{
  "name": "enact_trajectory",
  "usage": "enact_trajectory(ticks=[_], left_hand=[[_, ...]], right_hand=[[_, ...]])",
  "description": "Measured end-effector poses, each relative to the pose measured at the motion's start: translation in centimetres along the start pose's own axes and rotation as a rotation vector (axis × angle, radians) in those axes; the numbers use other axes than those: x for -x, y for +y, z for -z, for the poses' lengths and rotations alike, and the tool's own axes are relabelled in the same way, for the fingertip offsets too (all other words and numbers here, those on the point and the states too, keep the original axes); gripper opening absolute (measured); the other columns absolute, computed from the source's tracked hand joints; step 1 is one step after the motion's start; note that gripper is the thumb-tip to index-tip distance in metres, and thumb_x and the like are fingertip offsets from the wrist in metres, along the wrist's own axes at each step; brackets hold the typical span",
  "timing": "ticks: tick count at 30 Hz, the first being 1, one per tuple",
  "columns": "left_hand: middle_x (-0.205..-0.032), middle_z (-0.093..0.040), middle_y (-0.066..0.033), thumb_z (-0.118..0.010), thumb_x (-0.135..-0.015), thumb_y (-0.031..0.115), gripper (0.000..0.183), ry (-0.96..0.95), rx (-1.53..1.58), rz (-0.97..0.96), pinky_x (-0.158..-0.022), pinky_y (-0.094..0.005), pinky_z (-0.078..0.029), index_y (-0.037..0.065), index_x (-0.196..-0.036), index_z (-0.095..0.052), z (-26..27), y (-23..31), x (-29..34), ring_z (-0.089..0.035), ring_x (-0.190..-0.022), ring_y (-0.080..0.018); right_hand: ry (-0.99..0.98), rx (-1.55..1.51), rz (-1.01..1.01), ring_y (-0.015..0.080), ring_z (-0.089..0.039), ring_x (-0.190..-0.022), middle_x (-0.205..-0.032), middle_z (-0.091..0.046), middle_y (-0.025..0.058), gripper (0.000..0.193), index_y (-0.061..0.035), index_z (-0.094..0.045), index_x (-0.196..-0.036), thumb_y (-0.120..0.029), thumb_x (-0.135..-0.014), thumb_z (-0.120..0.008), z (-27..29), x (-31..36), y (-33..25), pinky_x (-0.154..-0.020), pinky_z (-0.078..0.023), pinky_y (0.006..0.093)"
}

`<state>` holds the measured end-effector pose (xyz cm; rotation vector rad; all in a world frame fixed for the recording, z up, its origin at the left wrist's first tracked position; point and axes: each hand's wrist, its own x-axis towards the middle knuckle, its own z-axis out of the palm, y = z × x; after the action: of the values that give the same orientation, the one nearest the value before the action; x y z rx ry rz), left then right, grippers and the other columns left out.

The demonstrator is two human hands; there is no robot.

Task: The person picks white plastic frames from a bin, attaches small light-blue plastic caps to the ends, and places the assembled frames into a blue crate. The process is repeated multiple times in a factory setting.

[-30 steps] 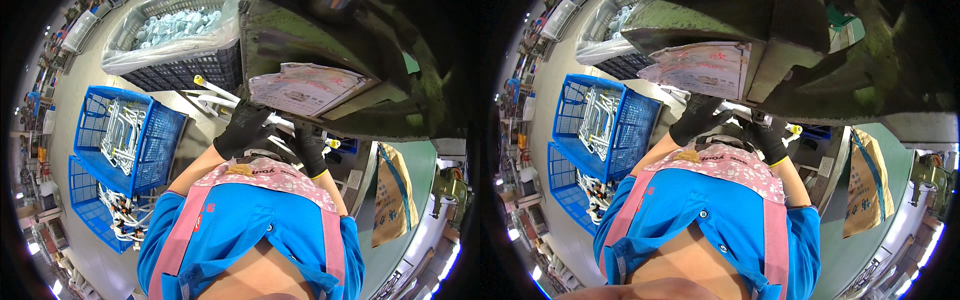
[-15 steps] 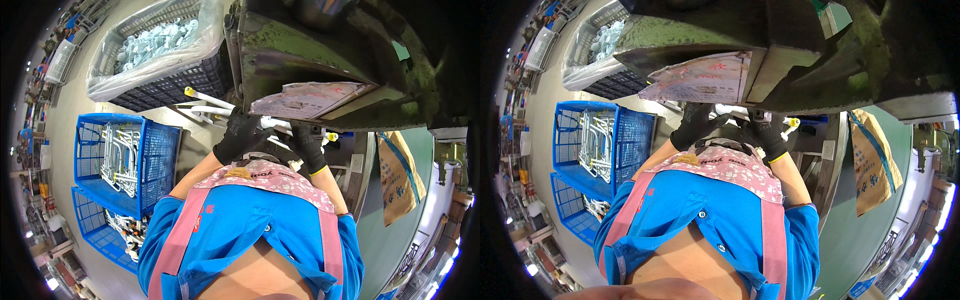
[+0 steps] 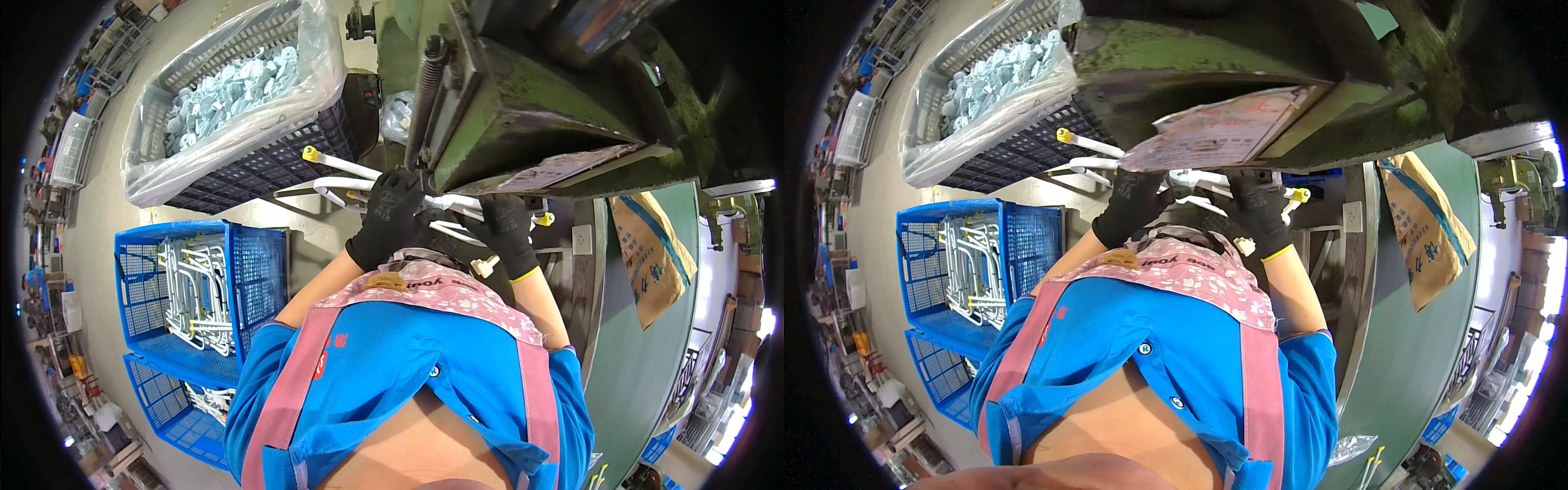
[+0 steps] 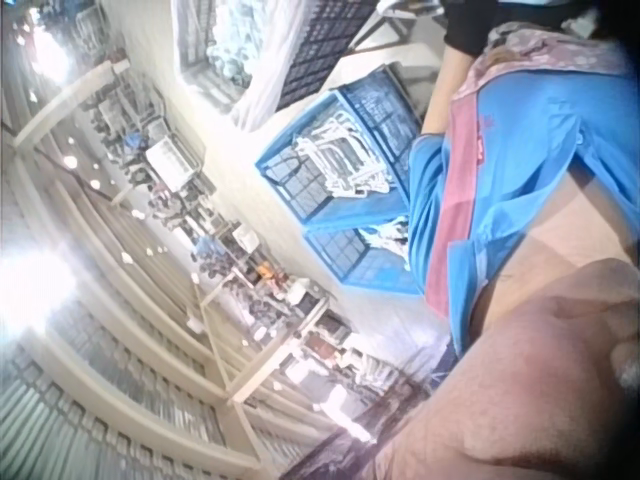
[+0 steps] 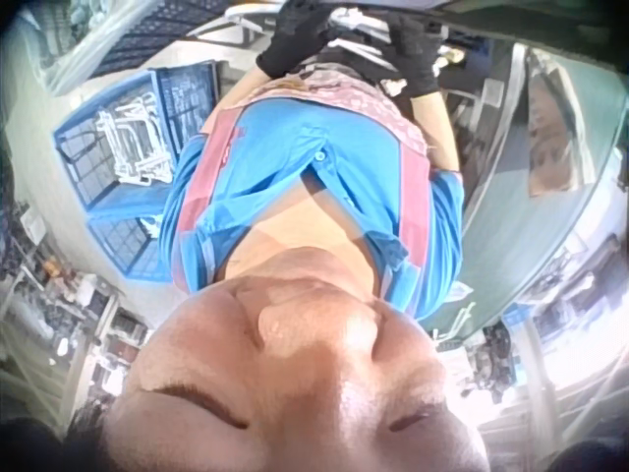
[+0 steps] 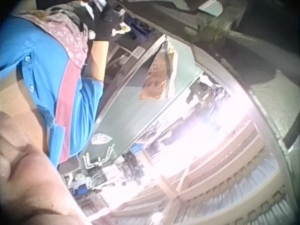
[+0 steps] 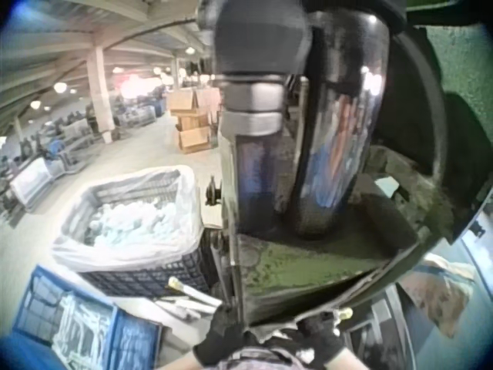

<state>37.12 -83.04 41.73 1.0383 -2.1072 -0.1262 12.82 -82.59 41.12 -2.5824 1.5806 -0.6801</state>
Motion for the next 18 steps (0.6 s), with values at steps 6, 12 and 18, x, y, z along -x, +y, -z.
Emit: enact_trajectory(ticks=[6,12,18], left_hand=[[-0.102,-0.061,-0.0139,-0.074,-0.066,0.027,0.051,-0.098,-0.182,0.129,-0.090,-0.0457,-0.040,0.004,-0.109,-0.061,5.3,-5.3,1.0,-0.056,-0.097,-0.0338],[-0.073,-0.062,-0.0045,-0.068,-0.068,0.017,0.010,-0.168,-0.338,0.082,-0.073,-0.0423,-0.044,0.014,-0.077,-0.066,5.3,-7.7,2.0,-0.061,-0.078,-0.0255],[-0.073,-0.058,-0.0077,-0.070,-0.065,0.011,0.032,-0.193,-0.364,0.066,-0.070,-0.0444,-0.040,0.010,-0.096,-0.065,4.7,-8.3,2.0,-0.058,-0.078,-0.0281]], right_hand=[[0.036,0.100,-0.001,0.0315,-0.059,-0.094,-0.103,-0.062,0.0077,0.047,-0.0171,-0.061,-0.106,-0.033,-0.064,-0.075,0.5,1.3,0.7,-0.077,-0.047,0.0449],[-0.051,0.274,-0.129,0.0311,-0.060,-0.094,-0.100,-0.062,0.0091,0.040,-0.0168,-0.064,-0.102,-0.029,-0.065,-0.073,-0.4,0.8,0.4,-0.074,-0.048,0.0440],[0.015,0.213,-0.143,0.0309,-0.061,-0.066,-0.070,-0.061,0.0086,0.032,-0.0138,-0.066,-0.085,-0.031,-0.060,-0.075,1.2,-0.5,-1.5,-0.058,-0.048,0.0405]])
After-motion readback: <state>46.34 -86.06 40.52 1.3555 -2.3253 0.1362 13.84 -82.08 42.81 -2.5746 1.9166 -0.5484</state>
